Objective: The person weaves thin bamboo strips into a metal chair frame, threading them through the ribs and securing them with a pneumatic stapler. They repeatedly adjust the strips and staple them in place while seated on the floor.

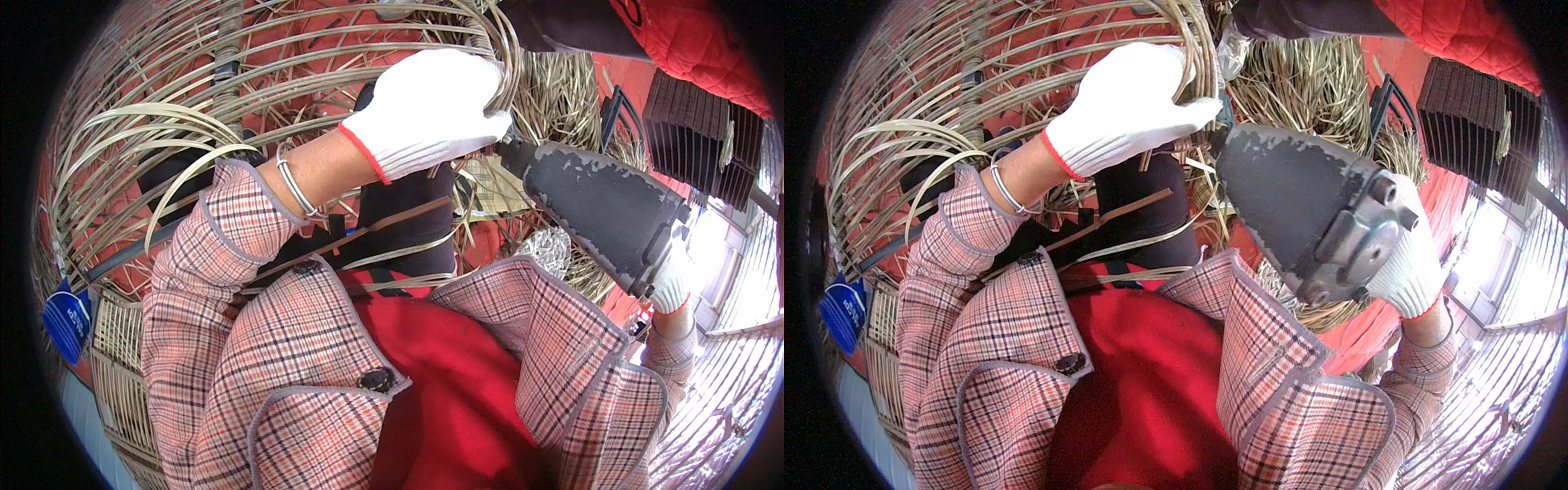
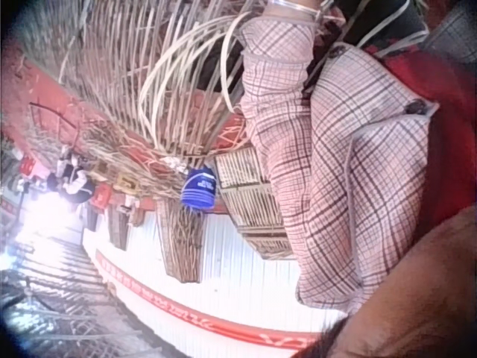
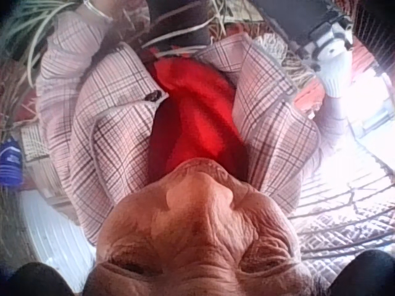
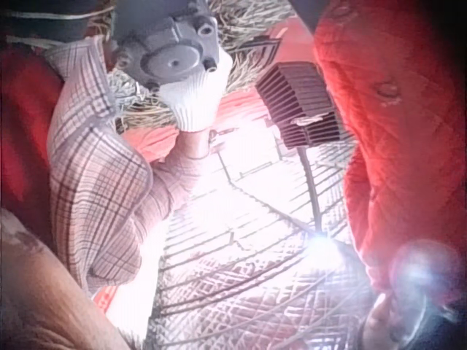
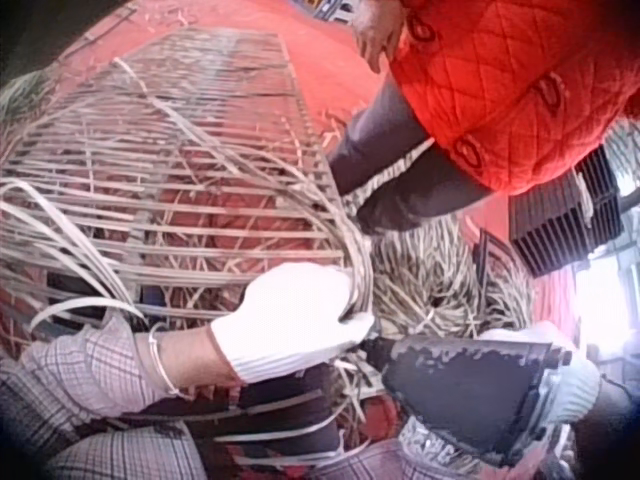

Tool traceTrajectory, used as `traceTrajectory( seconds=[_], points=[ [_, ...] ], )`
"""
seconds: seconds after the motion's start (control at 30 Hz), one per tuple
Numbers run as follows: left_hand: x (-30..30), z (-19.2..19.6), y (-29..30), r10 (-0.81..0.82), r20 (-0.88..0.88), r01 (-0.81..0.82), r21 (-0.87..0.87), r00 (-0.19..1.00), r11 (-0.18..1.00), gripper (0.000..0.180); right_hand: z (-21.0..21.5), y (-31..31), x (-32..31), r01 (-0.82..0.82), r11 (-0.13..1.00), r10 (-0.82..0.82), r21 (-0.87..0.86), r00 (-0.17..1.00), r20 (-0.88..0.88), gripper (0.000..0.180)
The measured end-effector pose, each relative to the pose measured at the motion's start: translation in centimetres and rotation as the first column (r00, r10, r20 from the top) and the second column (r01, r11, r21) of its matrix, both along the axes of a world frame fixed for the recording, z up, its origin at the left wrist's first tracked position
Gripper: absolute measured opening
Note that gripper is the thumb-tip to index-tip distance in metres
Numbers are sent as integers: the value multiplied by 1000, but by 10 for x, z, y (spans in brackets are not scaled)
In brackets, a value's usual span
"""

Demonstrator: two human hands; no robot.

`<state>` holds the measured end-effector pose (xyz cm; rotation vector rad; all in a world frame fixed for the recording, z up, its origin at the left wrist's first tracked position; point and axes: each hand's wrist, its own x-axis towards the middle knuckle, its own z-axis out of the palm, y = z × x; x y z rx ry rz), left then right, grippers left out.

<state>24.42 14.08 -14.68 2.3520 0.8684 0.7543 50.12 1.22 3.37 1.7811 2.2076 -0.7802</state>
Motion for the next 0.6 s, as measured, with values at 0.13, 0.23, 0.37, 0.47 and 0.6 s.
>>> traceTrajectory(
  seconds=[0.13, 0.23, 0.37, 0.47, 0.6],
  points=[
    [2, 4, -2, 16, -45, -19, -64, 999, 998, 57, 7, 17, -8, -112, 994, 112, 2, 991, 69, 44],
    [6, 5, -2, 38, -67, -41, -42, 997, 998, 59, 15, 27, -15, -165, 986, 165, -11, 979, 117, 45],
    [11, 5, -2, 58, -65, -62, -61, 996, 996, 58, 19, 35, -24, -231, 972, 233, -30, 959, 159, 46],
    [12, 5, -2, 61, -69, -67, -82, 996, 994, 58, 18, 42, -30, -258, 965, 262, -44, 948, 179, 46],
    [14, 6, -1, 21, -58, -27, -114, 998, 993, 60, 19, 50, -35, -293, 955, 298, -54, 933, 201, 47]
  ],
)
